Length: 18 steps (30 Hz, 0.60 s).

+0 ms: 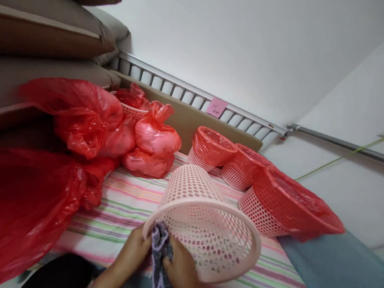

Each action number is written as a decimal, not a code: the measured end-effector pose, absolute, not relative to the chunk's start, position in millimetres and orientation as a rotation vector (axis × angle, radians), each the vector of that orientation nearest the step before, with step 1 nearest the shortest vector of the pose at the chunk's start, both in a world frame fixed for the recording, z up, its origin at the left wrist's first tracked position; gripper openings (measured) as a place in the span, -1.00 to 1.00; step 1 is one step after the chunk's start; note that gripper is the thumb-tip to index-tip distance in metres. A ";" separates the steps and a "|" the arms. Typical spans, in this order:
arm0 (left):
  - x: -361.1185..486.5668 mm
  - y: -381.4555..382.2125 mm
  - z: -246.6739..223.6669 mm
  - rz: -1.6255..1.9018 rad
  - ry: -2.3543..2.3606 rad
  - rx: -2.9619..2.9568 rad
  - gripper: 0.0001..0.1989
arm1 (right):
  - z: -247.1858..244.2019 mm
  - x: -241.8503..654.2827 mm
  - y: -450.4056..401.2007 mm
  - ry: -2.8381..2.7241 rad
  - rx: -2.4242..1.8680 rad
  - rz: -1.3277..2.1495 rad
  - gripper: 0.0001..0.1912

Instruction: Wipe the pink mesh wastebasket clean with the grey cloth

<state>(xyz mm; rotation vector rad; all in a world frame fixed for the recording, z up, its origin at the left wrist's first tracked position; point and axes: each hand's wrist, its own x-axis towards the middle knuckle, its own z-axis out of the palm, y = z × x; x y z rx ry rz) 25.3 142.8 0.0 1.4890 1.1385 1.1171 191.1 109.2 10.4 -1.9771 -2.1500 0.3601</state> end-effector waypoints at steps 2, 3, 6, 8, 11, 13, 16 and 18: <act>22.0 160.1 28.2 1.039 1.181 1.655 -0.75 | 22.0 207.8 112.9 -2.126 -2.014 0.285 -0.47; 20.3 168.5 42.2 0.988 1.207 1.740 -0.74 | 26.7 215.3 118.3 -2.093 -2.063 0.212 -0.48; 16.7 186.9 70.8 0.931 1.232 1.909 -0.65 | 27.6 227.1 137.6 -2.023 -2.224 0.061 -0.52; 17.2 191.7 71.5 0.951 1.243 1.893 -0.60 | 16.7 226.3 147.2 -2.043 -2.279 0.045 -0.54; 22.4 191.8 47.5 0.937 1.243 1.800 -0.62 | -1.9 222.1 159.5 -2.067 -2.299 0.023 -0.55; 26.4 190.7 27.1 0.902 1.206 1.746 -0.68 | -6.7 222.5 173.3 -2.038 -2.335 -0.007 -0.53; 28.5 191.4 9.4 0.882 1.111 1.666 -0.75 | -3.6 228.4 208.6 -1.969 -2.421 -0.039 -0.57; 27.4 194.2 7.4 0.868 1.052 1.634 -0.77 | -0.7 233.9 237.8 -1.954 -2.448 -0.033 -0.61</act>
